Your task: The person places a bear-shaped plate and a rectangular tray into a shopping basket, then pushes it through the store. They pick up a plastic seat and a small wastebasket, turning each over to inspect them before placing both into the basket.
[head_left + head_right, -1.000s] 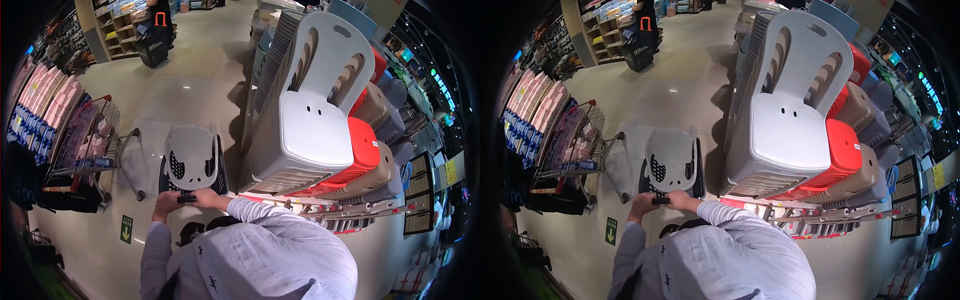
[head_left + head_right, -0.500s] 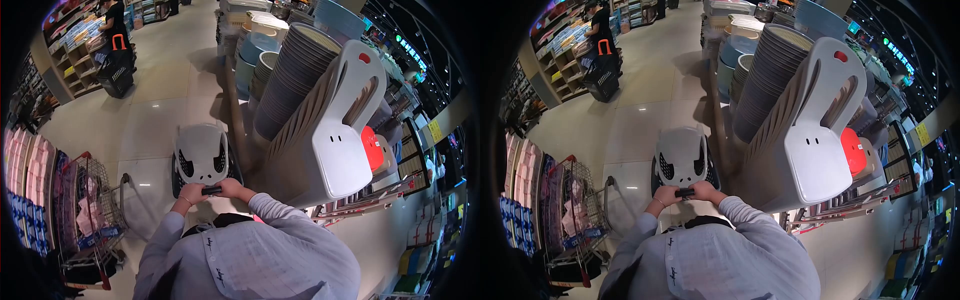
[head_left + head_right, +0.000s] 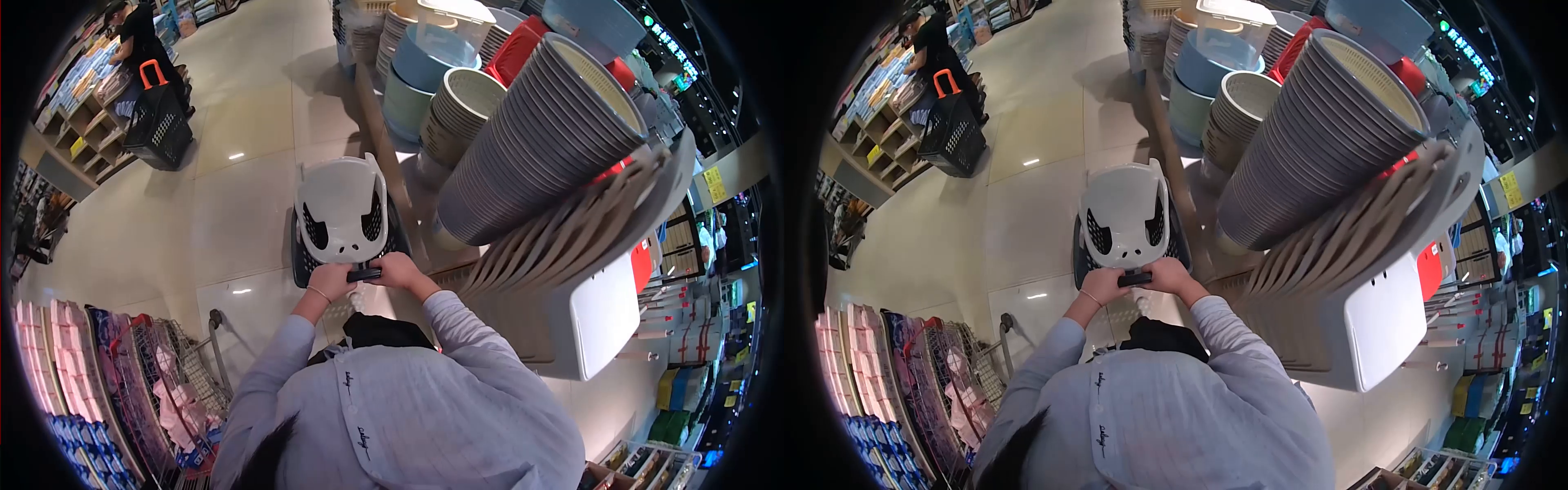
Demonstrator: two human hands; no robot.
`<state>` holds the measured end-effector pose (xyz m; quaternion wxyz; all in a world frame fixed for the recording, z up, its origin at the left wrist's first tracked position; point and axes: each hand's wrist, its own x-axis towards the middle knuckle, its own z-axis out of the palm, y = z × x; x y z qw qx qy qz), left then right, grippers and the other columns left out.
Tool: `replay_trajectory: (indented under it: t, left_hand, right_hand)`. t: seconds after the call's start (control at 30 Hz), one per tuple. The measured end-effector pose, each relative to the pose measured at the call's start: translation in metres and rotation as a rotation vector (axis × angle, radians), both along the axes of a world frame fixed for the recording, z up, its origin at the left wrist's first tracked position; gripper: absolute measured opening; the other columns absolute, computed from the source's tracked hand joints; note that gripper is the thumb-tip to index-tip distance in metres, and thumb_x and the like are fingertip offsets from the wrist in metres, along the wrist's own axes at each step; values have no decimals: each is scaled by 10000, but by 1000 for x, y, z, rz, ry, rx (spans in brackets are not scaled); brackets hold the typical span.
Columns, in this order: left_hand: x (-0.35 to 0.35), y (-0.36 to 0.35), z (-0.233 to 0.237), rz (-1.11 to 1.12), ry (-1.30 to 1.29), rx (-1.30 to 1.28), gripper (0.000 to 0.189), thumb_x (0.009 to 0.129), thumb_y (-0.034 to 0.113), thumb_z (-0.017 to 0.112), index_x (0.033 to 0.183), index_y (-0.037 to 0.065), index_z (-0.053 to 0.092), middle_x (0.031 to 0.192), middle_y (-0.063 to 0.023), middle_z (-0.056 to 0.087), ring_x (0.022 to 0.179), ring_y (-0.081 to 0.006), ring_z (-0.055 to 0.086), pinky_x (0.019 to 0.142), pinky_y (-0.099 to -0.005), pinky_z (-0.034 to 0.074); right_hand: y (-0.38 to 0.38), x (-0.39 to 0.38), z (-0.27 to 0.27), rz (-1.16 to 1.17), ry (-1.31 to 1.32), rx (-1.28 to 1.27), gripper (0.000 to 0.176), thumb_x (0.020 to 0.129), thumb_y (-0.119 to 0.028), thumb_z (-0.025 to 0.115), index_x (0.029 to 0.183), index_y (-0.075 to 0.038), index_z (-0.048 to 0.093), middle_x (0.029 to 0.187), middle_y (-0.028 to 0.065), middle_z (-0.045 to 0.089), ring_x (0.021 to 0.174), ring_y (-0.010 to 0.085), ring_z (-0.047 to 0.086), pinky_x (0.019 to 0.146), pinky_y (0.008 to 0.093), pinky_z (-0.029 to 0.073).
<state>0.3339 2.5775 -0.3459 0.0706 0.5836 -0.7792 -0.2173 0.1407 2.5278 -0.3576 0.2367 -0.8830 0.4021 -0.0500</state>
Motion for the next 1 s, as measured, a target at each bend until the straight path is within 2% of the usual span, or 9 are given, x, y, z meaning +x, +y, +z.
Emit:
replay_trajectory:
  t: [0.37,0.43,0.6,0.67,0.87,1.0]
  left_hand:
    - [38,-147,-4,-32,89,16,273,661,334,635,746,81,579,708,-113,603,686,-291,595,614,-389,480]
    - [43,-168,-6,-33,148,-33,286,665,347,634,730,73,587,695,-121,601,678,-298,592,611,-391,477]
    - [61,-240,-11,-45,293,69,300,659,359,656,730,71,615,673,-132,597,633,-301,583,584,-370,468]
    - [71,-270,-13,-109,388,148,313,677,356,641,753,54,608,685,-145,592,650,-306,581,599,-369,465]
    - [99,-353,-18,-257,363,185,295,725,309,591,819,30,569,741,-164,589,707,-320,577,648,-398,459]
    - [115,-404,-30,-287,386,207,256,729,283,591,813,42,568,739,-161,591,705,-322,578,651,-409,458]
  right_hand:
    - [-140,35,3,-27,31,35,236,639,-340,659,747,-133,627,647,110,589,631,307,572,576,410,451]
    - [-164,41,4,-35,37,21,234,636,-335,661,750,-134,628,645,107,589,630,308,573,577,412,452]
    - [-226,53,-4,-80,99,-13,218,600,-281,679,746,-134,610,688,86,599,693,292,576,620,396,460]
    - [-251,60,-8,-110,94,-17,218,585,-260,684,738,-128,600,707,74,601,733,274,573,640,385,459]
    - [-323,90,-8,-231,175,-29,226,576,-271,698,744,-141,622,715,53,607,745,257,576,659,373,468]
    - [-363,109,-8,-287,176,-44,240,535,-230,718,709,-121,594,706,53,593,755,244,558,683,357,443]
